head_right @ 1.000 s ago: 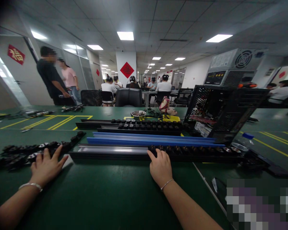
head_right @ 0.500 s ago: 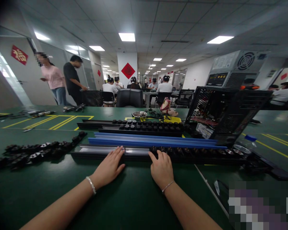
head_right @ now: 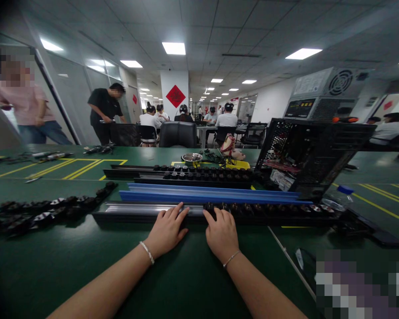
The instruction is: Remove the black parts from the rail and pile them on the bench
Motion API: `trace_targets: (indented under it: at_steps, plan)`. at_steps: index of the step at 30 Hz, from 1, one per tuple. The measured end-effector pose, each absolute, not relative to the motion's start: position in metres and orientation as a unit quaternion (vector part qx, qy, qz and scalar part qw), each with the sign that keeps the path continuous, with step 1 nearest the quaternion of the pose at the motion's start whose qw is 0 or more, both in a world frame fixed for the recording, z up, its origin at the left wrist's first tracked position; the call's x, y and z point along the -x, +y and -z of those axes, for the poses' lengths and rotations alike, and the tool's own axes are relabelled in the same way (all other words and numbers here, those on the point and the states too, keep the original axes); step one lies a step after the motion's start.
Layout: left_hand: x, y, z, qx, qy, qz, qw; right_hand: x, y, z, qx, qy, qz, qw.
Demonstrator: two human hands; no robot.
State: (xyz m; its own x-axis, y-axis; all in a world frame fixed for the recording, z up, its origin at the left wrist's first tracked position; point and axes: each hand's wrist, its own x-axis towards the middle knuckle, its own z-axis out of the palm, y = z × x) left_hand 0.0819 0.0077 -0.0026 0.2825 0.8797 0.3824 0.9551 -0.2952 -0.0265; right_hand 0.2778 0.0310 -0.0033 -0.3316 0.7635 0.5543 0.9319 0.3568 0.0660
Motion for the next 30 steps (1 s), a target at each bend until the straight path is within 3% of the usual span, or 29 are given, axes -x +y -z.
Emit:
trace_targets:
  at_steps: [30]
  plan:
    - [-0.0848,0.0010,0.0023,0.793,-0.572,0.167,0.122,-0.2756,0.0302,0.0080,0.478,-0.819,0.159,0.275]
